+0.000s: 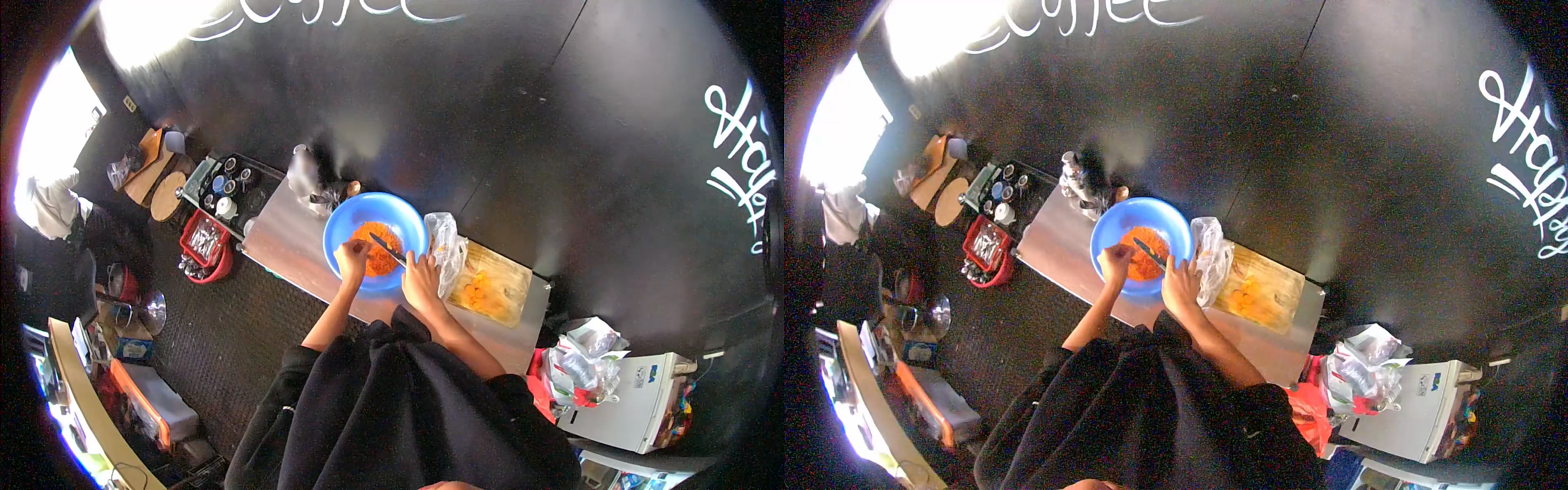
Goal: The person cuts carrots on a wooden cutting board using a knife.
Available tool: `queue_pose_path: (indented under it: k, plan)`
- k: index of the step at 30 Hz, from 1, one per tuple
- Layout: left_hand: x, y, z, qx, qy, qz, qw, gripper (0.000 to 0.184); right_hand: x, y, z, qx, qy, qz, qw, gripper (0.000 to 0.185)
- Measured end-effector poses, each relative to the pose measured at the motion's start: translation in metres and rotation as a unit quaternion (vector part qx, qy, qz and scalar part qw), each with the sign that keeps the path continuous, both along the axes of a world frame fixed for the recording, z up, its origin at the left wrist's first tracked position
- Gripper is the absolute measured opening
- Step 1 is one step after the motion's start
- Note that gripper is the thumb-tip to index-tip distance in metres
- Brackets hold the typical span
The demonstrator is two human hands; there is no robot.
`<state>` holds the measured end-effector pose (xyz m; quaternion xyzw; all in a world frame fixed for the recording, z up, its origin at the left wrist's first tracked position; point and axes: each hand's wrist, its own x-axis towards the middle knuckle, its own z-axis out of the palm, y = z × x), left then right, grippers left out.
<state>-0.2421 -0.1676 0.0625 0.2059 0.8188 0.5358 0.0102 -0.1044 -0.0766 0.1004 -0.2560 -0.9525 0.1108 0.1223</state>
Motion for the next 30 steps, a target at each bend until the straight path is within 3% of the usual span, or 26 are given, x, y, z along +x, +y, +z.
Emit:
queue_pose_path:
  k: [2, 3, 5, 6, 8, 12, 16, 18, 19, 22, 23, 24, 26, 27, 30]
  plan:
    - [0.002, 0.002, 0.009, -0.003, -0.104, 0.015, 0.994, 0.019, -0.003, 0.001, 0.000, 0.077, 0.035, -0.022, 0.996, 0.033]
    - [0.004, 0.004, 0.012, -0.004, -0.104, 0.016, 0.994, 0.019, -0.003, 0.001, 0.003, 0.076, 0.035, -0.020, 0.996, 0.033]
    - [0.011, 0.010, 0.019, 0.069, -0.126, 0.040, 0.989, 0.044, -0.002, 0.002, 0.009, 0.057, 0.026, -0.014, 0.998, 0.029]
    - [0.013, 0.013, 0.015, 0.068, -0.126, 0.040, 0.989, 0.044, -0.001, 0.003, 0.008, 0.056, 0.026, -0.014, 0.998, 0.029]
    - [0.018, 0.019, 0.005, -0.065, 0.091, 0.016, 0.994, 0.071, -0.001, 0.004, 0.008, 0.062, 0.034, 0.004, 0.998, 0.030]
    - [0.024, 0.018, 0.007, -0.106, 0.082, -0.018, 0.991, 0.085, 0.003, 0.004, 0.007, 0.059, 0.052, 0.021, 0.997, 0.030]
    - [0.005, 0.014, -0.013, -0.075, 0.071, 0.061, 0.993, 0.074, 0.014, 0.006, 0.014, 0.006, 0.024, 0.026, 0.999, 0.030]
    - [-0.008, 0.008, -0.015, -0.038, 0.010, 0.015, 0.999, 0.060, 0.022, 0.007, 0.018, -0.011, 0.020, 0.025, 0.999, 0.030]
    - [-0.009, 0.010, -0.020, -0.014, 0.048, 0.040, 0.998, 0.046, 0.027, 0.008, 0.021, -0.018, 0.015, 0.028, 0.999, 0.032]
    - [-0.022, 0.009, -0.025, -0.070, 0.007, 0.031, 0.997, 0.039, 0.038, 0.011, 0.020, -0.029, 0.006, 0.021, 0.999, 0.035]
    - [-0.022, 0.009, -0.027, -0.088, 0.008, 0.041, 0.995, 0.028, 0.042, 0.014, 0.019, -0.033, 0.000, 0.017, 0.999, 0.037]
    - [-0.021, 0.010, -0.020, -0.031, -0.100, 0.006, 0.994, 0.022, 0.045, 0.017, 0.018, -0.032, 0.001, 0.008, 0.999, 0.037]
    - [0.002, 0.012, 0.031, -0.079, -0.093, -0.008, 0.992, 0.015, 0.054, 0.021, 0.012, -0.056, 0.065, 0.014, 0.996, 0.027]
    - [0.009, 0.016, 0.033, -0.081, -0.095, -0.019, 0.992, 0.015, 0.059, 0.024, 0.011, -0.064, 0.053, 0.024, 0.996, 0.035]
    - [0.019, 0.029, 0.016, -0.141, -0.002, -0.006, 0.990, 0.013, 0.079, 0.029, 0.003, -0.104, 0.094, 0.003, 0.990, 0.032]
